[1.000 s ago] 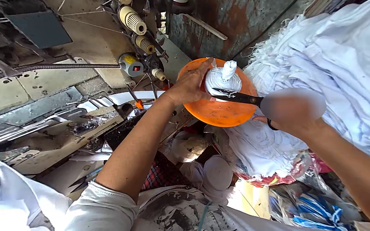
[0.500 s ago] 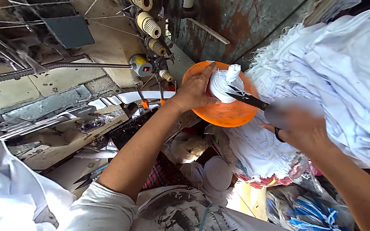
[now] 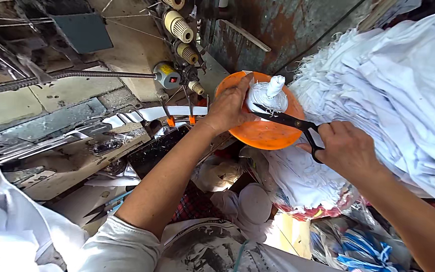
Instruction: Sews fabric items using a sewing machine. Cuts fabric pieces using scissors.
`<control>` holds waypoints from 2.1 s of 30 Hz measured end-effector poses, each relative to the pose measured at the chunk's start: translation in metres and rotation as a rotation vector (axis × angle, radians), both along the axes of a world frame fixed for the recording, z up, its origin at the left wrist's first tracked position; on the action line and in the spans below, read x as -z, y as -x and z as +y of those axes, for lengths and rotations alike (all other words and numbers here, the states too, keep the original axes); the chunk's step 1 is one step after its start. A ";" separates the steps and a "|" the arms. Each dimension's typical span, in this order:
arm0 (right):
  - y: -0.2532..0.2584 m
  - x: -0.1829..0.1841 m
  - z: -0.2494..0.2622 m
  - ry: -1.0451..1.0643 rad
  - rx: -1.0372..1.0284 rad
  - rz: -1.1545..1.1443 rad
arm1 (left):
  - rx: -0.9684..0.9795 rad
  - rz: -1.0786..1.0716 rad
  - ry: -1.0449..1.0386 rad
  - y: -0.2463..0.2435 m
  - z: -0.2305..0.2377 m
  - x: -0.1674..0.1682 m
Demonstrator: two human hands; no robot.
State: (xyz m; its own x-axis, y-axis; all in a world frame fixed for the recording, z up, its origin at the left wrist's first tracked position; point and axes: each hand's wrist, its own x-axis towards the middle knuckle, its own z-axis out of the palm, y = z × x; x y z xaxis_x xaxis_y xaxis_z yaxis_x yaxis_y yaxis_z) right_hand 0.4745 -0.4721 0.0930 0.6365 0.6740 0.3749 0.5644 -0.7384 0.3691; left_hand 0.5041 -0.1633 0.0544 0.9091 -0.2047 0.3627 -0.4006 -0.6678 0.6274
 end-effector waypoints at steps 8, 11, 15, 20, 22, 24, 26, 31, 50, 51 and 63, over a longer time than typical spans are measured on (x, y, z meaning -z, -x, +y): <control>0.003 0.000 0.010 0.039 0.009 -0.006 | -0.011 -0.010 -0.011 0.001 0.000 0.000; 0.004 0.003 0.008 0.038 -0.016 -0.040 | -0.011 -0.009 -0.014 0.000 -0.001 0.000; 0.006 0.002 0.006 0.027 -0.043 -0.022 | -0.017 0.004 -0.023 -0.001 0.000 0.000; 0.008 0.000 0.007 0.030 -0.030 -0.002 | -0.026 0.026 -0.018 0.000 -0.001 -0.002; 0.010 -0.003 0.009 0.034 -0.022 0.034 | -0.024 0.037 -0.019 -0.001 -0.001 -0.002; 0.010 -0.004 0.009 0.011 -0.010 0.118 | -0.025 0.028 -0.021 -0.002 -0.001 -0.002; 0.008 -0.003 0.007 -0.056 -0.002 0.213 | -0.019 0.032 -0.021 -0.003 0.000 -0.002; 0.007 -0.013 -0.021 -0.454 0.115 0.353 | 0.025 0.030 -0.062 -0.006 0.003 -0.003; 0.009 0.009 -0.059 -0.090 0.086 0.092 | 0.005 0.141 -0.004 0.000 -0.008 -0.020; 0.007 0.009 -0.057 -0.081 0.072 0.074 | -0.012 0.142 -0.006 0.003 -0.007 -0.021; -0.025 0.001 -0.041 -0.003 -0.086 -0.110 | -0.037 0.070 0.114 0.012 0.002 -0.007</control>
